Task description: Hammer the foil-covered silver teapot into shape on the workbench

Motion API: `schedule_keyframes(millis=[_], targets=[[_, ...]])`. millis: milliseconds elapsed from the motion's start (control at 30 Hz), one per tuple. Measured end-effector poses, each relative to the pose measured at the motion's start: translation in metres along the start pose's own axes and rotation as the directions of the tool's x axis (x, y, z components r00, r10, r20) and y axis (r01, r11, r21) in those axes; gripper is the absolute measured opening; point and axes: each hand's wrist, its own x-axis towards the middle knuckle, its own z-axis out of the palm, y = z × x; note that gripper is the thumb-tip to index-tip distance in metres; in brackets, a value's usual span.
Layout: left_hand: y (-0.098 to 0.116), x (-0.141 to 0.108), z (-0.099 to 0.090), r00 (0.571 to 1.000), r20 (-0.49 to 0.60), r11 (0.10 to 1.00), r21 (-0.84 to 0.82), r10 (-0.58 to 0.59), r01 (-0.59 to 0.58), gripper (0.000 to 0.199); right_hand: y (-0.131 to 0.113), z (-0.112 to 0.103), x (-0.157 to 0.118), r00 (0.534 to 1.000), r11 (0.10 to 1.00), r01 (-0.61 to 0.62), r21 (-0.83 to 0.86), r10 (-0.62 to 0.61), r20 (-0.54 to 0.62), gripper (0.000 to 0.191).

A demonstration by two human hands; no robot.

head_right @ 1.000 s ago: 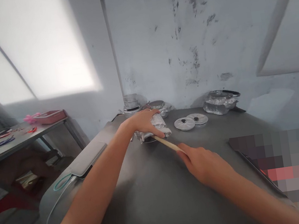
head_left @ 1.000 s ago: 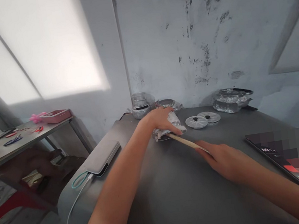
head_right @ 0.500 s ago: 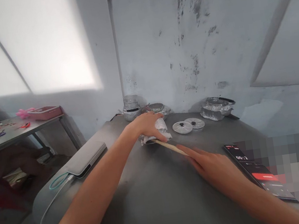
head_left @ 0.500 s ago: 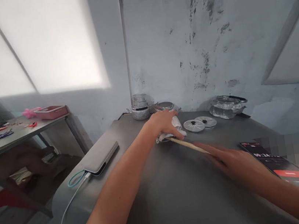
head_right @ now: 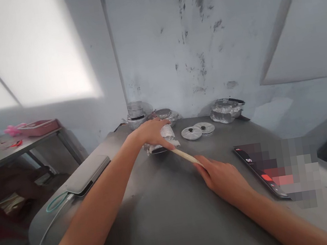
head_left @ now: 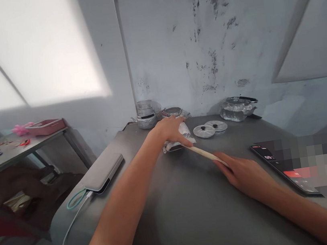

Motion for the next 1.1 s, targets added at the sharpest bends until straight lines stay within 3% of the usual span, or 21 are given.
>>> schedule_keyframes(millis=[667, 1100], targets=[[-0.008, 0.001, 0.0, 1.0, 0.011, 0.998, -0.069, -0.004, 0.005, 0.119, -0.009, -0.002, -0.001, 0.996, 0.998, -0.054, 0.026, 0.052, 0.065, 0.038], [-0.002, -0.001, -0.002, 1.0, -0.014, 0.998, -0.054, -0.017, 0.016, 0.116, -0.014, -0.006, -0.003, 0.991, 0.996, -0.066, 0.06, 0.059, 0.118, 0.04]])
